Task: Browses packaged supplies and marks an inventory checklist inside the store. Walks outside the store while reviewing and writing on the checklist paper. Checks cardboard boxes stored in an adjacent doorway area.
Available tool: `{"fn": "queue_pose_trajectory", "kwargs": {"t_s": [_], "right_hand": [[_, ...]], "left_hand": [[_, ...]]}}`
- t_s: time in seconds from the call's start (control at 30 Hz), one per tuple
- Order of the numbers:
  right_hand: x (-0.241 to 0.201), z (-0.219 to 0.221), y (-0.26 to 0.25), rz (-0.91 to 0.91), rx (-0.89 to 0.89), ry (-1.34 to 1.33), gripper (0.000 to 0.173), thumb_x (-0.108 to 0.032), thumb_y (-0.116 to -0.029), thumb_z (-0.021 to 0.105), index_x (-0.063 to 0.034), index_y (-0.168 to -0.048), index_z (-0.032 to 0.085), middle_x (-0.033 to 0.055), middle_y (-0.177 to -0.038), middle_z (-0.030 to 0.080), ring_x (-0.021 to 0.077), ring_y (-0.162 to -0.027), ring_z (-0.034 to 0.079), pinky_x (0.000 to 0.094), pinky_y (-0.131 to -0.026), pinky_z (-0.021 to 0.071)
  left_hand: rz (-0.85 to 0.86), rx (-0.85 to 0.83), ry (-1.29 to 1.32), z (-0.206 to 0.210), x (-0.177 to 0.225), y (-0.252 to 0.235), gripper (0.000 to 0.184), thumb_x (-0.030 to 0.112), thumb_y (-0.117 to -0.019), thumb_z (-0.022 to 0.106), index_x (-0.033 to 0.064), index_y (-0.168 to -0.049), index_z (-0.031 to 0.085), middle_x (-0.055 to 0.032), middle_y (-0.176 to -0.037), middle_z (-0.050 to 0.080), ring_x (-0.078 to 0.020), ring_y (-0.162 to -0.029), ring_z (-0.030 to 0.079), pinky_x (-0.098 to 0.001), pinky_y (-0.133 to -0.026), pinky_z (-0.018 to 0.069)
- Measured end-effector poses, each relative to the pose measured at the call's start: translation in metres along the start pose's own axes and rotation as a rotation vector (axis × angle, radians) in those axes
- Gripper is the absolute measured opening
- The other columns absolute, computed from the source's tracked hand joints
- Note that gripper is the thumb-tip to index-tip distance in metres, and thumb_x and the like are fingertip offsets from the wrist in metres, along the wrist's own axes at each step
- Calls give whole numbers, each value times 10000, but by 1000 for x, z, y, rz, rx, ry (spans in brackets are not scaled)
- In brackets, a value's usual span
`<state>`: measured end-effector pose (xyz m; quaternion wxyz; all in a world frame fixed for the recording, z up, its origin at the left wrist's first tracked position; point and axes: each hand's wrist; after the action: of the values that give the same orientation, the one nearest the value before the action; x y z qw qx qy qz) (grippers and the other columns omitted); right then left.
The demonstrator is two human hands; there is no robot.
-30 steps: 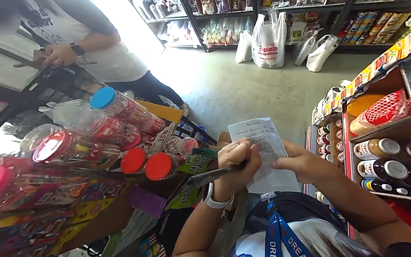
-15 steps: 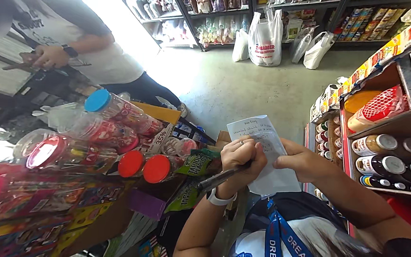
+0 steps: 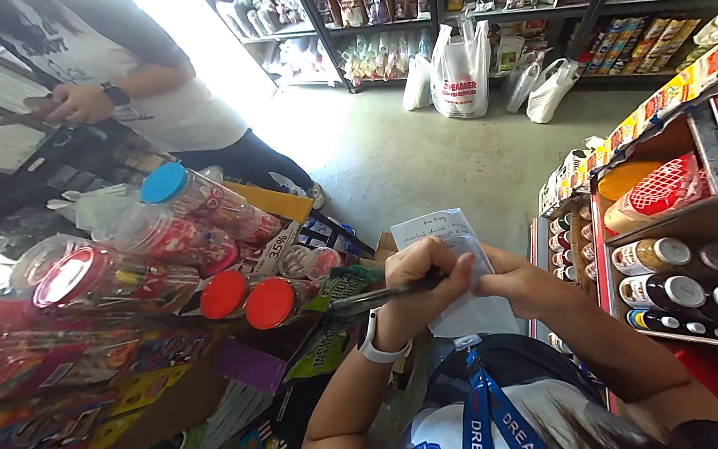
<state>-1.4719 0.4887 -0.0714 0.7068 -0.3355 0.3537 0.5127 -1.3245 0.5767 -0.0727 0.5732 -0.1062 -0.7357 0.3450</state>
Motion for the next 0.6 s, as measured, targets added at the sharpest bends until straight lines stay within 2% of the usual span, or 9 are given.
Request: {"fn": "queue_pose_trajectory", "kwargs": {"t_s": [0.17, 0.4, 0.6], "right_hand": [[-4, -4, 2, -10, 11, -29, 528, 124, -842, 425, -122, -1309, 423, -161, -1123, 667, -35, -1049, 648, 208, -939, 553], [-11, -15, 0, -29, 42, -17, 536, 117, -838, 422, -96, -1329, 402, -153, -1126, 654, -42, -1049, 641, 199, -939, 549], [-20, -30, -11, -26, 107, 12, 532, 113, -829, 422, -102, -1315, 405, -159, -1109, 651, -52, -1030, 639, 185, -915, 548]], "left_hand": [[71, 24, -84, 7, -13, -5, 311, 14, -962, 567, 65, -677, 452, 27, -615, 447, 38, -596, 447, -104, -569, 377], [123, -49, -116, 12, -24, -18, 328, 3, -945, 576, 54, -655, 432, -10, -590, 426, -20, -577, 437, -139, -563, 364], [118, -47, -93, 16, -43, -39, 324, -1, -939, 579, 56, -652, 441, -1, -589, 434, -7, -580, 439, -134, -563, 362]]}}
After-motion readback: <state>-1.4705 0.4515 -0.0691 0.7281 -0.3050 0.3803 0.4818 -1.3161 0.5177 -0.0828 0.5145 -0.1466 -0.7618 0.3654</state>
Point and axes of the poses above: each hand's wrist, its own y-axis away from the middle knuckle, its own z-axis out of the palm, x = y × z
